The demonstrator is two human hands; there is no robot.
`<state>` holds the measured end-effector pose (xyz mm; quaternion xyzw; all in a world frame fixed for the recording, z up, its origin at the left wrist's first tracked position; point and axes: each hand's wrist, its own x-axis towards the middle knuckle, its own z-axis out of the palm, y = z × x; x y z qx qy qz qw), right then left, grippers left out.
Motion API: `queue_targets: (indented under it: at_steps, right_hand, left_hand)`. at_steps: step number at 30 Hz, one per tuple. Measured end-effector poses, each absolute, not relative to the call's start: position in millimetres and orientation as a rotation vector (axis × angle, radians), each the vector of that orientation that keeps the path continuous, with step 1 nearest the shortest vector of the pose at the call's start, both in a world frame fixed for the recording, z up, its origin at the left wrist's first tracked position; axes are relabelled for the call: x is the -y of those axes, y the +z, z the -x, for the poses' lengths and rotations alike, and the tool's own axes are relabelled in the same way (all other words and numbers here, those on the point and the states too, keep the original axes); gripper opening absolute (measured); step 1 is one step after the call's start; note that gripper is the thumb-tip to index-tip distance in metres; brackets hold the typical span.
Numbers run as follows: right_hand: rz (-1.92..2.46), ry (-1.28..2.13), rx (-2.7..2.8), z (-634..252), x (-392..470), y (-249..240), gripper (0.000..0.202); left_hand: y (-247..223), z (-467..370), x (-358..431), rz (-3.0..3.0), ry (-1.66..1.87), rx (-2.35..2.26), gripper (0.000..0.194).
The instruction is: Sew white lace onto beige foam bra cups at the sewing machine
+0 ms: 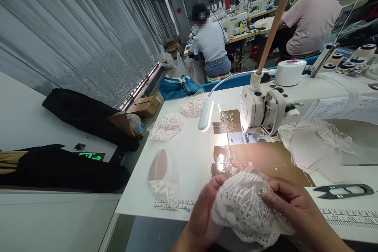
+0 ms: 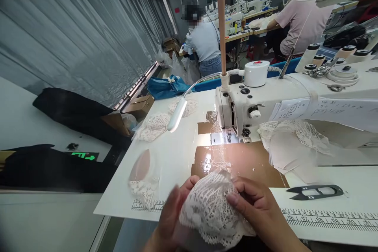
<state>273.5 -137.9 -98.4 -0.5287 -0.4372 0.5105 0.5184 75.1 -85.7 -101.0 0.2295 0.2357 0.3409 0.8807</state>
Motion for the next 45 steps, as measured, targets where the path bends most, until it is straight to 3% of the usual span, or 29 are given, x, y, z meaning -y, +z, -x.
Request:
queue_targets:
  at_steps: [2,4,7,10,13,16,20,22,23,28,38,45]
  right_hand:
    - [1.249,1.17,0.997,-272.3,135.2,-100.3,0.029]
    - [1.233,1.139,1.022,-267.4,130.7,-102.6,0.026]
    - [1.201,1.165,0.976,-255.0,124.3,-105.3,0.024]
    - [1.109,1.345,0.715,-248.9,121.2,-106.2,0.024]
    - [1.036,1.42,0.487,-257.3,119.3,-105.8,0.026]
    - [1.083,1.399,0.53,-270.0,117.3,-104.9,0.03]
    - [1.193,1.454,0.972,-269.7,118.3,-102.9,0.032]
    - [1.207,1.454,1.155,-262.7,120.7,-101.7,0.03]
    - [1.217,1.444,1.21,-259.1,122.1,-101.1,0.029]
    - [1.274,1.248,1.396,-251.9,124.7,-97.5,0.03]
    - [1.325,1.075,1.226,-245.0,127.8,-94.0,0.03]
    - [1.259,0.897,1.399,-247.4,126.3,-92.9,0.023]
  left_hand:
    - [-103.2,-78.4,90.9,-0.339,0.651,-0.406,0.067]
    - [-102.6,-87.1,95.0,-0.307,0.571,-0.383,0.071]
    - [-100.0,-107.4,96.0,-0.321,0.625,-0.468,0.048]
    - [-102.7,-119.8,94.6,-0.36,0.714,-0.558,0.043]
    - [-110.3,-105.3,95.6,-0.504,0.594,-0.557,0.007]
    - [-106.2,-69.1,92.3,-0.769,0.375,-0.468,0.035]
    - [-75.8,-37.5,74.0,-1.282,0.655,-0.569,0.024]
    - [-65.1,-39.1,64.9,-1.508,0.682,-0.735,0.061]
    - [-63.6,-42.8,62.2,-1.536,0.617,-0.776,0.066]
    - [-79.9,-61.1,67.2,-1.394,0.409,-0.703,0.04]
    - [-69.2,-57.4,71.6,-1.542,0.451,-0.721,0.039]
    - [-72.9,-61.9,72.3,-1.722,0.438,-0.761,0.03]
